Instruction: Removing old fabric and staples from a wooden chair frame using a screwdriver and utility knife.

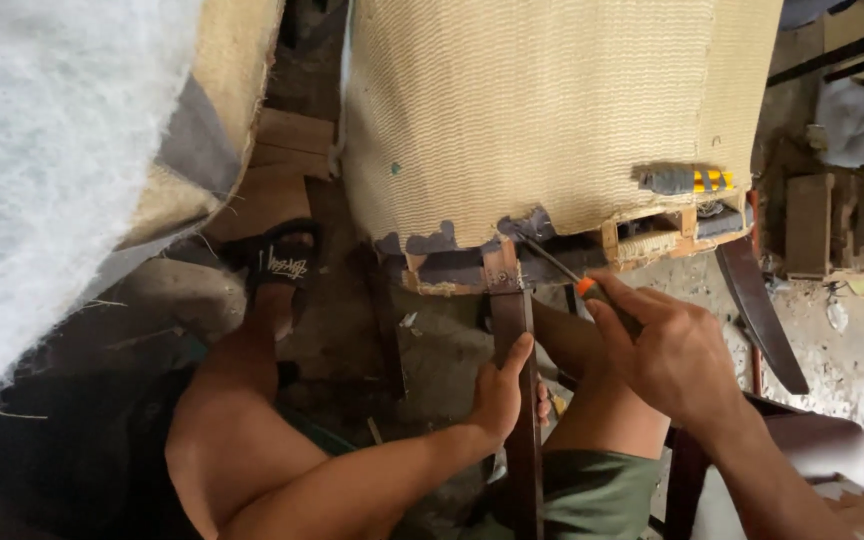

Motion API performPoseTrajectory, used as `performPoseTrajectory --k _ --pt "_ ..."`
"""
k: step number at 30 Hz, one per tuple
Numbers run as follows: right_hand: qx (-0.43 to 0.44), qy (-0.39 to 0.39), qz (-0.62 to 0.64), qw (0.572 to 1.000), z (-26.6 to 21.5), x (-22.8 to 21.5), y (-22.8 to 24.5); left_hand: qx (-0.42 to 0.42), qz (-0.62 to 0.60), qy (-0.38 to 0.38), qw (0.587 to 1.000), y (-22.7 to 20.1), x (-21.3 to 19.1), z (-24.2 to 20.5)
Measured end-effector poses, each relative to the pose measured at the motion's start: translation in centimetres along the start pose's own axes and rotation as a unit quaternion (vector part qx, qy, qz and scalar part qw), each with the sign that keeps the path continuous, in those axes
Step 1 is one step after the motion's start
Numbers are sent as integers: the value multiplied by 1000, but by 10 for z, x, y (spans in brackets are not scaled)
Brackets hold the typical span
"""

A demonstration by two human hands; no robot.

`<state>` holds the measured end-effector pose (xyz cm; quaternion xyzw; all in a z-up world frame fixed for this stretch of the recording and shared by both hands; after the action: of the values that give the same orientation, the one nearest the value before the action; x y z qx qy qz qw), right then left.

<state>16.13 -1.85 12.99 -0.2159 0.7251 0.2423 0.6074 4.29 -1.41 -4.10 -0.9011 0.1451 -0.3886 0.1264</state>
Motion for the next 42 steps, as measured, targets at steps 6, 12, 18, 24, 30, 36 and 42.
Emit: performPoseTrajectory --k 6,12,18,24,30,36,42 --pt "-58 -20 35 997 6 -3 -16 7 -30 18 999 1 1 2" --pt "-132 5 51 990 29 -48 -62 44 209 -50 976 -48 -18 2" --pt "-35 29 127 991 28 -13 -80 512 443 -83 731 -154 8 34" --pt "32 -19 139 990 -2 14 -94 595 566 80 564 -156 46 59" --pt "-78 -191 -1 979 -23 21 -63 557 552 102 612 -168 43 63" --pt "7 -165 -26 986 -31 45 -62 451 609 116 642 -178 47 67" --pt "36 -176 -27 983 -37 48 -59 391 578 118 707 -185 41 69"
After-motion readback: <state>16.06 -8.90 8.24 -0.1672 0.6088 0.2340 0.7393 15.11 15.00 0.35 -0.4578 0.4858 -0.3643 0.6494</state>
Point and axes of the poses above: each hand's wrist, its own z-axis towards the middle knuckle, its own x-axis out of the palm, y = z × x, the point moved 5 cm from there along z, towards the middle knuckle, and after that the axes turned 11 degrees about x, right-handed, at the moved point
